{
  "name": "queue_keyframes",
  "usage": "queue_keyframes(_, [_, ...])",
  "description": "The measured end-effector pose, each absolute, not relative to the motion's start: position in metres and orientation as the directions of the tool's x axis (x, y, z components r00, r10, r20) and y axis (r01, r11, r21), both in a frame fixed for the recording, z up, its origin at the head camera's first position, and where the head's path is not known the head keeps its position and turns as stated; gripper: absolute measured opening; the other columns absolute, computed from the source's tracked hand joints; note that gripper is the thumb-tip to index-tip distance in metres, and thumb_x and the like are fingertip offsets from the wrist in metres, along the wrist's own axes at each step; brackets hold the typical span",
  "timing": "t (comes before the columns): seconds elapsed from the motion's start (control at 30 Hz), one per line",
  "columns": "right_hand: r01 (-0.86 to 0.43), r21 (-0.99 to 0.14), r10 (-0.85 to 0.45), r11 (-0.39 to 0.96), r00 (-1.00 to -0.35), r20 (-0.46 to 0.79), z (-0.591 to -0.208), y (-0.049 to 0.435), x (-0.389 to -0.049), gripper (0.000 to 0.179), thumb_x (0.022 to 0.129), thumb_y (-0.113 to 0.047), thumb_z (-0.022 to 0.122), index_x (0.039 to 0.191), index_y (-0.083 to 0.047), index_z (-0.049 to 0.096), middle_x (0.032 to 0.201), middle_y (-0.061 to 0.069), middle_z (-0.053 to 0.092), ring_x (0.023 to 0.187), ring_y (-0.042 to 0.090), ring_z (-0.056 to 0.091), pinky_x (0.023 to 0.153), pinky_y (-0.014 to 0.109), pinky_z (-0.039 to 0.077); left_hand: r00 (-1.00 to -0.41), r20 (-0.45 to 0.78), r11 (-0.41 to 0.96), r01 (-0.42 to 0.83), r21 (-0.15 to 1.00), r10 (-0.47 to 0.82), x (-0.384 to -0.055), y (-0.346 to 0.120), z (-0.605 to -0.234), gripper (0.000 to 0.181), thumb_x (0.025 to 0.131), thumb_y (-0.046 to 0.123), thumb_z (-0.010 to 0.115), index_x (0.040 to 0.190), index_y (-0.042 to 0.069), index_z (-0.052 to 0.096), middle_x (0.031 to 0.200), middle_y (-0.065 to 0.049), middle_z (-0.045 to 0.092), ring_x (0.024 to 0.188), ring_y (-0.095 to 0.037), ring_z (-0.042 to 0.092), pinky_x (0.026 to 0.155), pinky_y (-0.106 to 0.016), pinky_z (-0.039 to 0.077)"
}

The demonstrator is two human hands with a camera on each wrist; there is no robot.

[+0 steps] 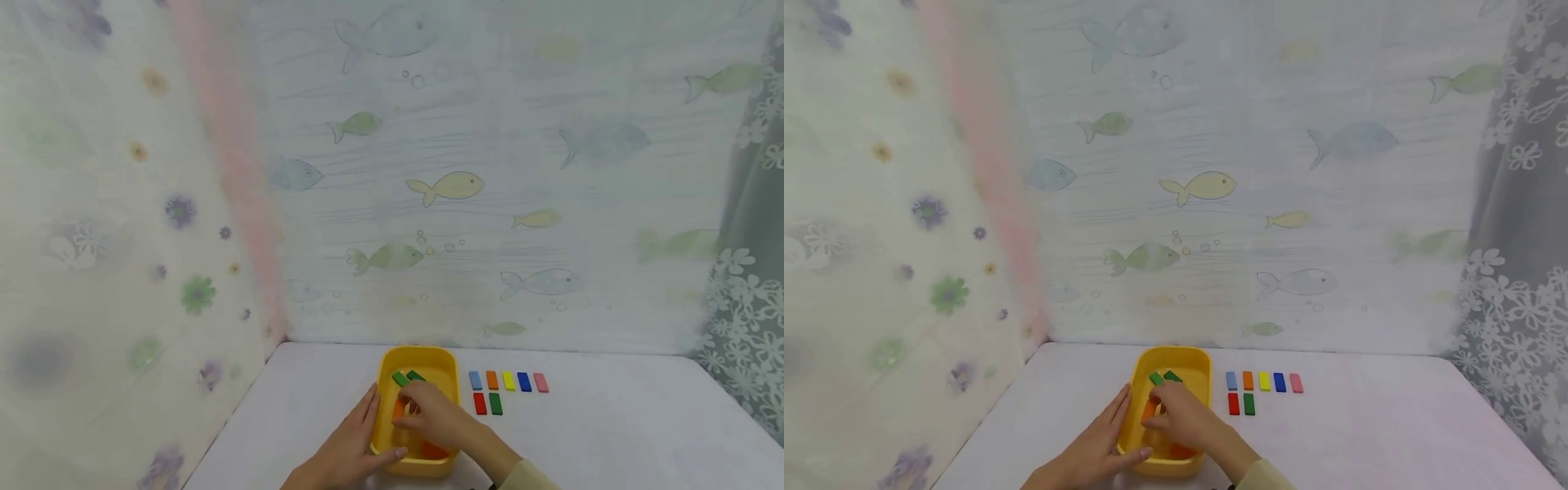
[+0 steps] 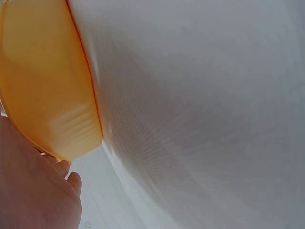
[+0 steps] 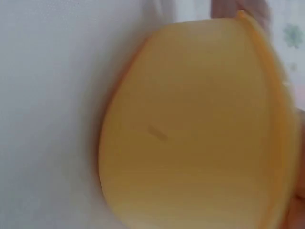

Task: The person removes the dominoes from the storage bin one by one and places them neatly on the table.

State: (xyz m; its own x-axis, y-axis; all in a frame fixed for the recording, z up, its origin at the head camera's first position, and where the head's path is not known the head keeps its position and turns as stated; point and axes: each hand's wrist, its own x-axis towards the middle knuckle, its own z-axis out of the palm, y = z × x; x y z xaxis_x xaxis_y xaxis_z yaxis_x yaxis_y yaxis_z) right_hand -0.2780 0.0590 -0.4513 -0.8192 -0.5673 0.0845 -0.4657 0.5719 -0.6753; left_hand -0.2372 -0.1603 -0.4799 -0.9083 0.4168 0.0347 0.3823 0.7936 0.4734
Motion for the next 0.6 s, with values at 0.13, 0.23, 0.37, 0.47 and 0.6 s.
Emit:
queue_keyframes(0.13, [-0.490, -0.702, -0.585, 0.517, -0.801, 0.128, -0.445, 0.073, -0.274, 0.035, 0.094, -0.034, 0.075, 0.120, -0.011, 0.067, 0.099, -0.005, 0.061, 0.087, 0.009, 0.055, 0.079, 0.021, 0.053, -0.906, 0.047, 0.791, 0.392, 0.470, 0.421, -0.236, -0.161, -0.481, 0.109, 0.093, 0.076, 0.049, 0.162, -0.001, 0.015, 0.171, -0.016, 0.008, 0.153, -0.036, 0.024, 0.117, -0.063, 0.030])
queue_keyframes(0.23, [-0.526, -0.696, -0.591, 0.489, -0.787, 0.179, -0.441, 0.083, -0.274, 0.033, 0.096, -0.035, 0.073, 0.119, -0.012, 0.069, 0.098, -0.006, 0.062, 0.086, 0.008, 0.055, 0.080, 0.024, 0.054, -0.908, 0.040, 0.795, 0.386, 0.469, 0.417, -0.237, -0.161, -0.480, 0.109, 0.093, 0.075, 0.050, 0.162, -0.002, 0.015, 0.171, -0.016, 0.008, 0.153, -0.036, 0.024, 0.117, -0.063, 0.030])
queue_keyframes(0.37, [-0.562, -0.681, -0.592, 0.469, -0.773, 0.230, -0.437, 0.096, -0.274, 0.029, 0.097, -0.035, 0.071, 0.116, -0.013, 0.069, 0.102, -0.005, 0.063, 0.087, 0.008, 0.056, 0.081, 0.027, 0.055, -0.914, 0.029, 0.808, 0.373, 0.456, 0.406, -0.239, -0.160, -0.480, 0.109, 0.093, 0.076, 0.050, 0.163, -0.001, 0.015, 0.171, -0.015, 0.008, 0.153, -0.036, 0.025, 0.117, -0.063, 0.031])
queue_keyframes(0.47, [-0.578, -0.679, -0.596, 0.453, -0.762, 0.251, -0.437, 0.106, -0.273, 0.030, 0.098, -0.035, 0.070, 0.116, -0.011, 0.067, 0.104, -0.005, 0.064, 0.088, 0.008, 0.057, 0.081, 0.029, 0.056, -0.920, 0.015, 0.818, 0.355, 0.452, 0.391, -0.239, -0.159, -0.481, 0.110, 0.092, 0.077, 0.050, 0.163, 0.000, 0.016, 0.171, -0.015, 0.008, 0.153, -0.035, 0.026, 0.116, -0.062, 0.031])
queue_keyframes(0.6, [-0.577, -0.674, -0.583, 0.461, -0.770, 0.260, -0.434, 0.119, -0.270, 0.032, 0.099, -0.037, 0.069, 0.118, -0.012, 0.065, 0.106, -0.005, 0.063, 0.090, 0.008, 0.057, 0.084, 0.033, 0.057, -0.927, -0.012, 0.823, 0.328, 0.464, 0.376, -0.241, -0.158, -0.482, 0.111, 0.091, 0.077, 0.051, 0.163, 0.000, 0.016, 0.171, -0.015, 0.009, 0.152, -0.036, 0.026, 0.116, -0.063, 0.032])
